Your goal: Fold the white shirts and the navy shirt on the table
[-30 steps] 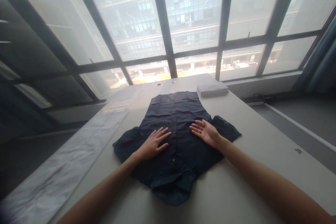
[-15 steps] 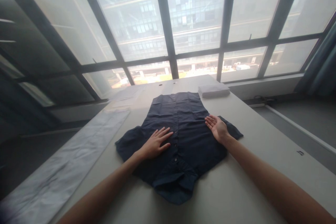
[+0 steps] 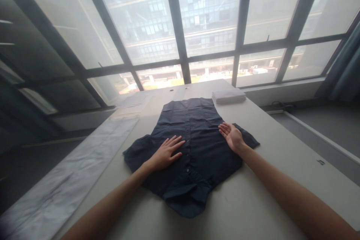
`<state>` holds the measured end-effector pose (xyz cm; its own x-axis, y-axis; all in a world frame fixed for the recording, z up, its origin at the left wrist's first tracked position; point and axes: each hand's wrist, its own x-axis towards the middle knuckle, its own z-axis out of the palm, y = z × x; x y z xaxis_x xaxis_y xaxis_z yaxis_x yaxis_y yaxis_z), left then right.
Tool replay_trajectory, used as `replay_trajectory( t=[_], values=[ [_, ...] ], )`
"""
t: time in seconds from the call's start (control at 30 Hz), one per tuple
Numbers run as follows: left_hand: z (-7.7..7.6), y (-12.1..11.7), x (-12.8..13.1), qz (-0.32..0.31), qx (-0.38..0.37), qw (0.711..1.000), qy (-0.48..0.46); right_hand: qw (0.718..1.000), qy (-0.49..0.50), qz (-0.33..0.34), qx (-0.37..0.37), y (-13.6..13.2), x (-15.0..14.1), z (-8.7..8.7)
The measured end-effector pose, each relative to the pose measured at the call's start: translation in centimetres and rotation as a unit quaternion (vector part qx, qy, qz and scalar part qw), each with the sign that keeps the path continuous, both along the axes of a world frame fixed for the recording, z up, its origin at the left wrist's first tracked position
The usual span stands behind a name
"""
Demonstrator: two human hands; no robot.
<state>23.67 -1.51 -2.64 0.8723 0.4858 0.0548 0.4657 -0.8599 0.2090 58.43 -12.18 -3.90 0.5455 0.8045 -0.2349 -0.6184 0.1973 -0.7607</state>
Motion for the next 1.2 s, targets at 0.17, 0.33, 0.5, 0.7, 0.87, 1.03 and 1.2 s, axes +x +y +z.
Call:
replay_trajectory(
  t=[0.17,0.33,0.5,0.7,0.87,1.03,1.2],
  values=[
    [-0.2,0.1,0.0,0.001,0.006,1.000,0.005,1.000,-0.002,0.000,-0.003,0.0,-0.1,0.1],
    [0.4,-0.2,0.0,-0.002,0.020,1.000,-0.002,1.000,-0.008,-0.001,-0.001,0.0,-0.2,0.2],
    [2.6,-3.6,0.7,-0.084,0.075,0.990,-0.087,1.000,-0.015,-0.001,0.006,0.0,-0.3,0.0],
    [2.1,-7.7,2.2,-0.120,-0.028,0.991,-0.057,1.000,-0.019,0.002,0.016,0.1,0.0,-0.5],
    [1.6,-8.1,2.3,-0.129,-0.046,0.990,0.012,1.000,-0.020,0.004,0.010,0.1,-0.1,-0.4],
    [2.1,-8.4,2.2,-0.141,-0.051,0.989,-0.010,0.999,-0.048,-0.005,0.008,0.0,-0.5,-0.2],
    [2.1,-6.4,1.7,-0.037,0.013,0.996,-0.078,0.994,-0.098,-0.033,0.032,-1.0,-2.6,1.3]
  ],
)
